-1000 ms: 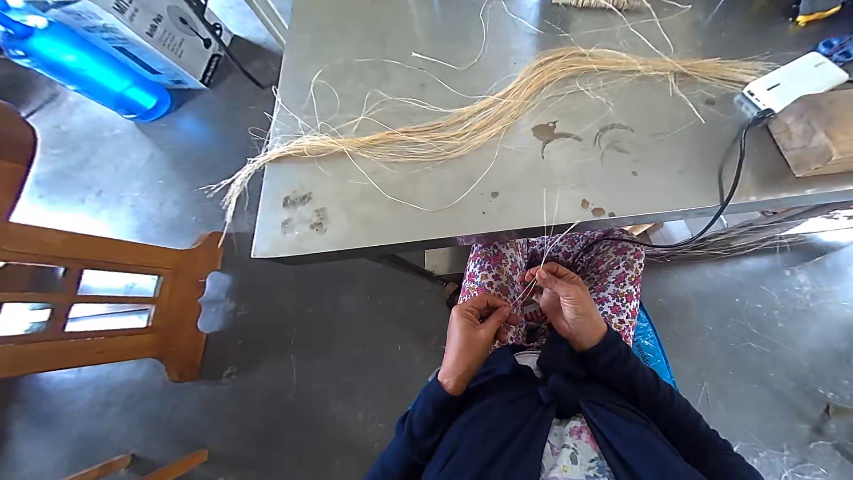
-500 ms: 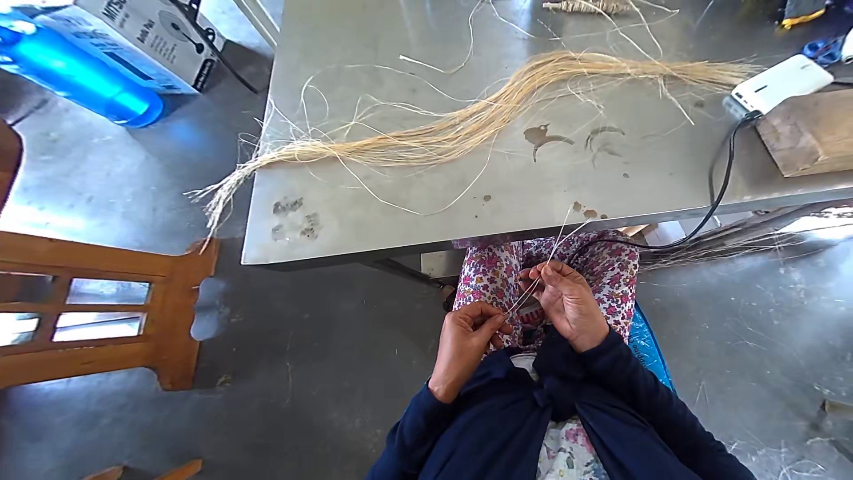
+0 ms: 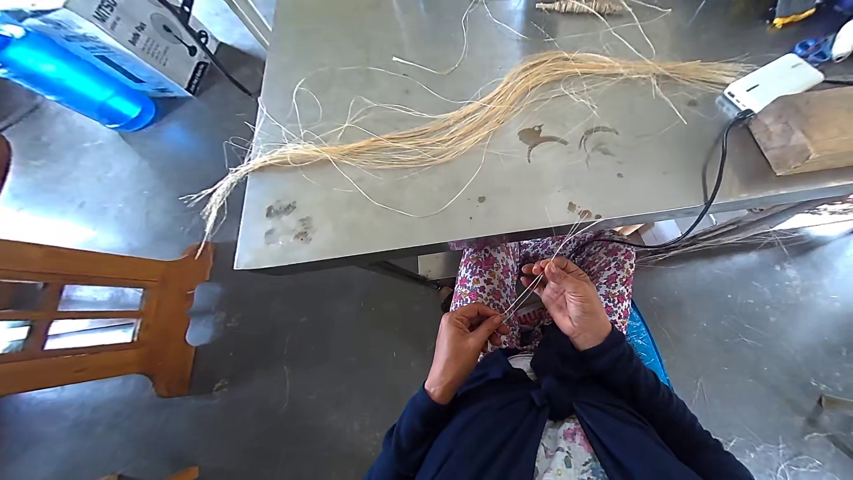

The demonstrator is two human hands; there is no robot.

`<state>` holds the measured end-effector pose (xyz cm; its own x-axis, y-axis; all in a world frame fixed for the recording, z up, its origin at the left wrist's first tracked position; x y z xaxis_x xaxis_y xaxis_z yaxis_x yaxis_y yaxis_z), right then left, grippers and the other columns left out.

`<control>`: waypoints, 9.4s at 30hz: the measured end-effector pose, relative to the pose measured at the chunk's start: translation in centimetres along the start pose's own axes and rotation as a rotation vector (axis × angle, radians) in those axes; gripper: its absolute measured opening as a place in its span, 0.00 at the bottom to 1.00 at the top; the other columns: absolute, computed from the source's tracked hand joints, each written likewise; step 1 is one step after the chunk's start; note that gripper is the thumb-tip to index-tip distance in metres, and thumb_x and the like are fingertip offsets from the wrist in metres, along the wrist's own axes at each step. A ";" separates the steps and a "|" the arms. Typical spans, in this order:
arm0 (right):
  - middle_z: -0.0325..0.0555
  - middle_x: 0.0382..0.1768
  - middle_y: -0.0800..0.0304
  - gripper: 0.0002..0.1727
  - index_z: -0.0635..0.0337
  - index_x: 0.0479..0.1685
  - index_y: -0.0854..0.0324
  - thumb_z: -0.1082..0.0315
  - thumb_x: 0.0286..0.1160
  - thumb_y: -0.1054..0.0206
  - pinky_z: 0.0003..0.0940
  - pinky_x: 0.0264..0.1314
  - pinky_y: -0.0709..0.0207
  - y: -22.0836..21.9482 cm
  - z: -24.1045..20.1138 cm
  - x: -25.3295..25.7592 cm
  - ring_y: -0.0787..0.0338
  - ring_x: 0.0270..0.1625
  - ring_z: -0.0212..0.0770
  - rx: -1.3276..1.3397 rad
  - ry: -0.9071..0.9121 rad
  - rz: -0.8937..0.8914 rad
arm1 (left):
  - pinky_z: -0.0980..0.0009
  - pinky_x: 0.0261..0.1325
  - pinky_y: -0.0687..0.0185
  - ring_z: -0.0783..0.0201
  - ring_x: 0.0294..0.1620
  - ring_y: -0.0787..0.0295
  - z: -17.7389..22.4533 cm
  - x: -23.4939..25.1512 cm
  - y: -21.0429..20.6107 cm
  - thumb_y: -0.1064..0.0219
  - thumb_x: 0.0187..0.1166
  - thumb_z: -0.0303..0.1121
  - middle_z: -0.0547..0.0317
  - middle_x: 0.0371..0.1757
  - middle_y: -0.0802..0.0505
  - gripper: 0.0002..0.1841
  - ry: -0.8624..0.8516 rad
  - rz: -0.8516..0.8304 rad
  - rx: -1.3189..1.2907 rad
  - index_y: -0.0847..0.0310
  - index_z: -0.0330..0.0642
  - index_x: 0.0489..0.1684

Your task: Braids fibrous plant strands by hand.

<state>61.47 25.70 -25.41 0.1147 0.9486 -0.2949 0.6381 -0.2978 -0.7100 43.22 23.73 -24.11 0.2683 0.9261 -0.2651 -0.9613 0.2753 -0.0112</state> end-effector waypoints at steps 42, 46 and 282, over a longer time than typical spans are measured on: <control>0.44 0.56 0.05 0.08 0.51 0.33 0.05 0.70 0.75 0.30 0.41 0.68 0.16 -0.7 -0.9 0.4 0.09 0.61 0.41 -0.112 0.084 -0.200 | 0.79 0.31 0.20 0.76 0.18 0.26 -0.3 3.6 0.4 0.54 0.92 0.27 0.72 0.17 0.24 0.18 0.168 0.090 -0.766 0.21 0.47 0.30; 0.41 0.51 0.04 0.09 0.49 0.32 0.06 0.70 0.75 0.31 0.41 0.68 0.16 -0.5 -0.9 0.5 0.08 0.59 0.40 -0.119 0.086 -0.175 | 0.80 0.29 0.23 0.79 0.17 0.30 -2.6 1.7 5.8 0.55 0.92 0.28 0.75 0.16 0.26 0.18 0.191 0.178 -0.625 0.20 0.49 0.33; 0.37 0.29 0.09 0.09 0.49 0.34 0.10 0.72 0.75 0.34 0.17 0.19 0.27 -3.2 4.8 -0.4 0.20 0.17 0.23 0.005 -0.385 -0.556 | 0.85 0.31 0.27 0.84 0.26 0.22 1.7 3.3 0.1 0.33 0.76 0.23 0.73 0.29 0.12 0.06 -0.095 -0.365 -0.136 0.12 0.43 0.30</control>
<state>55.78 25.70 -26.09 -0.5096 0.8556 -0.0909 0.5205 0.2224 -0.8244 44.10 27.22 -23.38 0.5920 0.7954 -0.1295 -0.7997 0.5599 -0.2169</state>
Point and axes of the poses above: each hand's wrist, its own x-axis towards the middle knuckle, its own y-axis out of the back of the hand, z = x × y, the point moved 8 cm from there along x, towards the middle knuckle
